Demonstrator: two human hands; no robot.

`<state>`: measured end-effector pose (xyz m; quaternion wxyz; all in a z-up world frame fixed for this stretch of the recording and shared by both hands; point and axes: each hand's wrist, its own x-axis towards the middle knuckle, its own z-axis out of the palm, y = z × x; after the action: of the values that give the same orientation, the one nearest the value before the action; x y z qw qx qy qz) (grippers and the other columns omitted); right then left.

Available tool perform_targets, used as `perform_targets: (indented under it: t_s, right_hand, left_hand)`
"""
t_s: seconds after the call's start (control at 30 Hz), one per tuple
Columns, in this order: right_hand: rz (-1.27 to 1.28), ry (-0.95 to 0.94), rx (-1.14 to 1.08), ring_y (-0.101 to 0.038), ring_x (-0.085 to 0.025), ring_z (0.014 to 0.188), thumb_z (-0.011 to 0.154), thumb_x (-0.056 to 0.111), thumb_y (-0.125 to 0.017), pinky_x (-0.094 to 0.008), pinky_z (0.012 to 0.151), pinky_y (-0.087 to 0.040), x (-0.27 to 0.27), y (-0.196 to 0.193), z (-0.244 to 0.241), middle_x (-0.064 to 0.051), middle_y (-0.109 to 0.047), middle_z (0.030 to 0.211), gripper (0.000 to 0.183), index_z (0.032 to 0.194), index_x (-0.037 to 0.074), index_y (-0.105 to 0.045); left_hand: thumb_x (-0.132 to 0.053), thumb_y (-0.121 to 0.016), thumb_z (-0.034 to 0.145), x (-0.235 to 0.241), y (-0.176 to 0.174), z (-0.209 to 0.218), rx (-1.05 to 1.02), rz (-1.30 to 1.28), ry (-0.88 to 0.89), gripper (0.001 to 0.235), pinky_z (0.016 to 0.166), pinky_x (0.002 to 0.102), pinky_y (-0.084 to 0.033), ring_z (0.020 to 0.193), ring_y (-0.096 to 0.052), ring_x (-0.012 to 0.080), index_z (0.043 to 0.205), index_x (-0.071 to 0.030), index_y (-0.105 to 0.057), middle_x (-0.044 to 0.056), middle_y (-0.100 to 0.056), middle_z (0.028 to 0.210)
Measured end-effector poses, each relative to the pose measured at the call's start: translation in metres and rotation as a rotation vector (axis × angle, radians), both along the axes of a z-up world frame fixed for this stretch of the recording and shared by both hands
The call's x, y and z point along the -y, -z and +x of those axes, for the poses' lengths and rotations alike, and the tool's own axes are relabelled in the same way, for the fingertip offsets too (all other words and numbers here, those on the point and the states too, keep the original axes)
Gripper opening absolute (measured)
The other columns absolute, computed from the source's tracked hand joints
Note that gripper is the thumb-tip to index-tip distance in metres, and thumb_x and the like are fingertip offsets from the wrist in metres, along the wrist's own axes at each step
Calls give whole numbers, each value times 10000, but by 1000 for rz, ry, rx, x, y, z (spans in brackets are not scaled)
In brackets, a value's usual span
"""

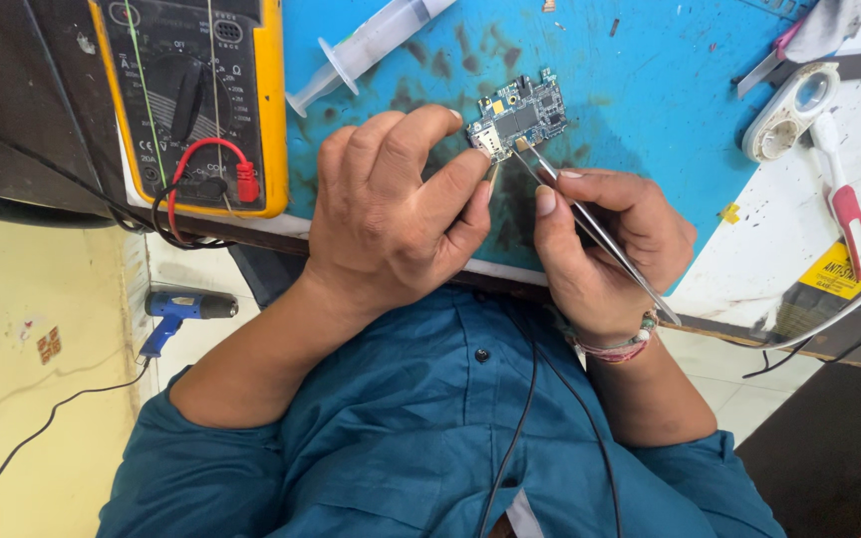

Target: The person uses a soldering iron and tweezers to work on a small circuit board placed on a blue mat. They apply a substance from a syringe, clean the board with a white stick, and repeatedly solder components while holding the board steady.

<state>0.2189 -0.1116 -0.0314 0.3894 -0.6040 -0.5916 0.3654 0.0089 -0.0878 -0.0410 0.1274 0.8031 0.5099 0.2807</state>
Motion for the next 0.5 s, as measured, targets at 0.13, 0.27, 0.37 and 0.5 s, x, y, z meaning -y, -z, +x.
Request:
perform_targets:
  t_s: [0.13,0.27,0.37,0.5]
  right_hand:
    - [2,-2,5,-678,-64,810,1049,-20,-784,-193,727,-549,0,0,0,-120,-751,1009,133,1084,-31,-656]
    - [8,-7,6,-684,-64,799,1042,-17,-782,-192,717,-552,-1,0,-1,-119,-758,999,149,1129,-18,-662]
    - [24,-7,40,-682,-65,782,1031,-14,-788,-193,704,-547,-1,0,-1,-117,-757,980,150,1114,-17,-663]
    - [14,1,10,-684,-69,800,1041,-13,-785,-199,719,-553,-1,-1,-2,-119,-756,995,129,1076,-26,-662]
  left_hand:
    - [-222,-737,997,0,-1,0,-4,1,-1,210,1042,415,-410,1231,-521,247,1182,-128,-705,55,-548,1339]
    - [-222,-737,997,-1,-1,0,-4,10,1,205,1051,422,-412,1237,-523,250,1176,-126,-705,57,-548,1345]
    - [-216,-738,996,0,-2,1,7,2,-3,204,1009,393,-412,1238,-526,249,1176,-125,-704,54,-548,1345]
    - [-215,-740,987,-1,-2,1,6,4,-5,201,1054,415,-417,1235,-529,249,1165,-127,-707,53,-550,1341]
